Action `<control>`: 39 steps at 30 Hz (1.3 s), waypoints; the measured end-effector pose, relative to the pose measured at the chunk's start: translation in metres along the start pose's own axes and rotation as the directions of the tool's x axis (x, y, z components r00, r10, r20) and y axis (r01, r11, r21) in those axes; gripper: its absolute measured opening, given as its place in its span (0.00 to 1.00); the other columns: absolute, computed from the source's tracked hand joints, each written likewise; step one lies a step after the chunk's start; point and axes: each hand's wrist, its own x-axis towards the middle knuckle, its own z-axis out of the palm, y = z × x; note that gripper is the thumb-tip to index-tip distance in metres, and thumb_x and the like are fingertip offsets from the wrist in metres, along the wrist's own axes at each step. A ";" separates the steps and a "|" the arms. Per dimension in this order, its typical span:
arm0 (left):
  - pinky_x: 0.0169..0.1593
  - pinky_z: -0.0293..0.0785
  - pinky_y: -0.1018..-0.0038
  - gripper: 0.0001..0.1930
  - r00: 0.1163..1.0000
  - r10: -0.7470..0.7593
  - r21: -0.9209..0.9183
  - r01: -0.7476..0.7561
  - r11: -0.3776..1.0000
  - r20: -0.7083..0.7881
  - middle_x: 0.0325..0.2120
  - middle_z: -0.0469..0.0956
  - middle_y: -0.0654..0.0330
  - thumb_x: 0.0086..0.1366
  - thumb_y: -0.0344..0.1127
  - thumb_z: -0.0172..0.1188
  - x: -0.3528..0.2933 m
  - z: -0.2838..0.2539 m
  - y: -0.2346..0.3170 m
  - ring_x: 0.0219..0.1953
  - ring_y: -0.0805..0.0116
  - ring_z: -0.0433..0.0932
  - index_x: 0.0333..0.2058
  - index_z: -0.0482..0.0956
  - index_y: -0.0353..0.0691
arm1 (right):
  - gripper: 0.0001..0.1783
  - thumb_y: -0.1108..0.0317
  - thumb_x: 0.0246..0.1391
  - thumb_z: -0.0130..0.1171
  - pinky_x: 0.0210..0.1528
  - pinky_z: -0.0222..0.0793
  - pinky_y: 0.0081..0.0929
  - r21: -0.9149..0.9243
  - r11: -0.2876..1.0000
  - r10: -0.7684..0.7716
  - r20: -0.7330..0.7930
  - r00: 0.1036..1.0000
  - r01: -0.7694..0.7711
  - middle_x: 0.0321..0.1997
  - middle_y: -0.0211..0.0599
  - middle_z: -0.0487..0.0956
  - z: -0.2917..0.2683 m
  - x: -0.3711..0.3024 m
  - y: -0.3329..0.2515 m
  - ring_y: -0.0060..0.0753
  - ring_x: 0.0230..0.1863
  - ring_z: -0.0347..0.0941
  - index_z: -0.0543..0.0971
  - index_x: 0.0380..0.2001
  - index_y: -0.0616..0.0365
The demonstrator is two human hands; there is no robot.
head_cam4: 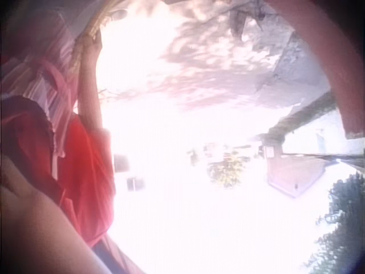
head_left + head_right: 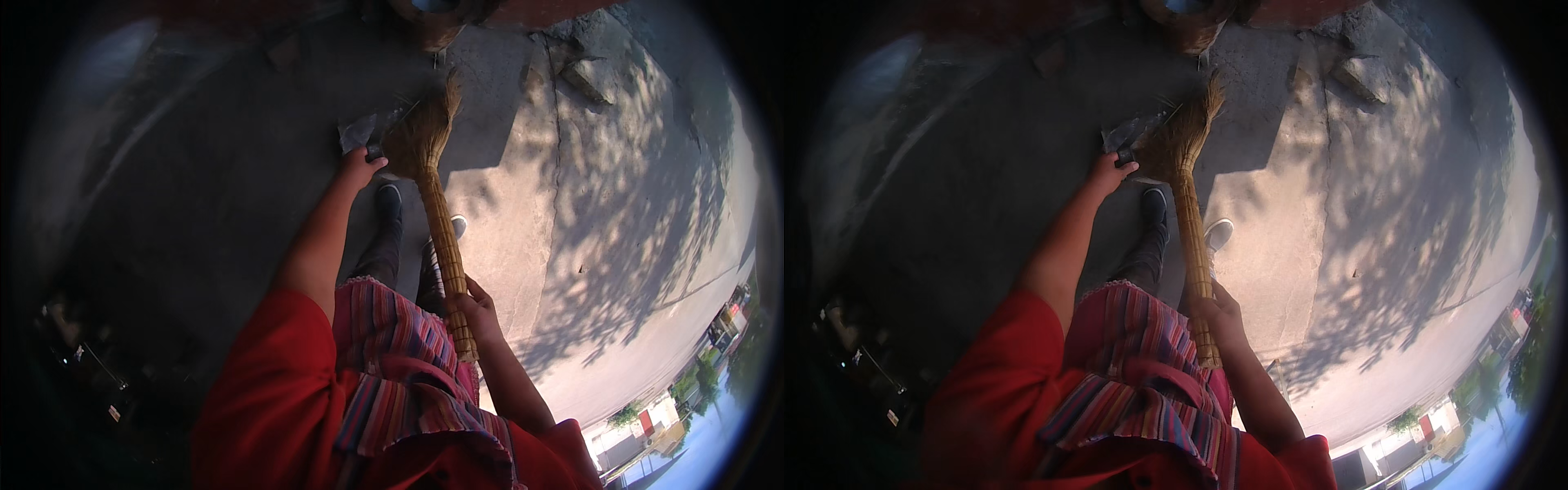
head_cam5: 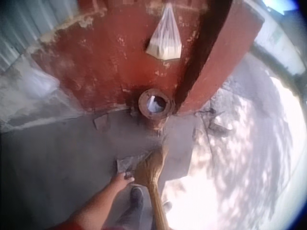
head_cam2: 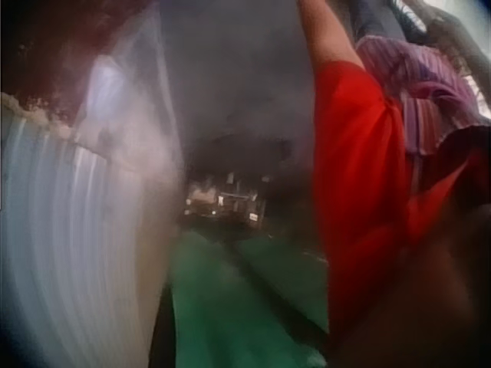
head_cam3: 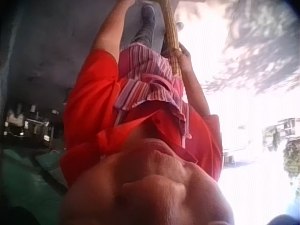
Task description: The person sweeps debris and trash from a concrete floor into a dustpan and then into a bucket.
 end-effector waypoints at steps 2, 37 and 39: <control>0.40 0.70 0.64 0.23 1.000 -0.002 0.040 0.001 0.999 0.026 0.32 0.77 0.49 0.49 0.49 0.66 0.008 0.005 -0.029 0.37 0.53 0.76 0.35 0.76 0.35 | 0.28 0.75 0.45 0.50 0.19 0.68 0.21 -0.039 0.999 0.031 -0.035 0.999 -0.032 0.26 0.34 0.73 -0.014 -0.033 -0.001 0.25 0.18 0.70 0.65 0.55 0.61; 0.41 0.71 0.61 0.25 0.990 -0.142 0.017 0.142 0.990 -0.012 0.33 0.76 0.45 0.51 0.51 0.64 -0.015 -0.030 -0.113 0.38 0.49 0.76 0.37 0.75 0.32 | 0.28 0.69 0.39 0.55 0.36 0.69 0.44 -0.974 0.157 -0.139 -0.186 0.973 -0.164 0.30 0.56 0.76 -0.051 -0.044 -0.054 0.57 0.36 0.74 0.64 0.47 0.63; 0.42 0.70 0.61 0.26 0.975 -0.218 -0.055 0.221 0.974 0.051 0.34 0.76 0.45 0.52 0.51 0.64 -0.026 -0.043 -0.109 0.39 0.49 0.75 0.38 0.74 0.31 | 0.25 0.69 0.41 0.54 0.34 0.68 0.48 -0.999 0.033 -0.155 -0.034 0.987 -0.029 0.27 0.59 0.75 -0.041 -0.008 -0.023 0.61 0.34 0.73 0.60 0.45 0.57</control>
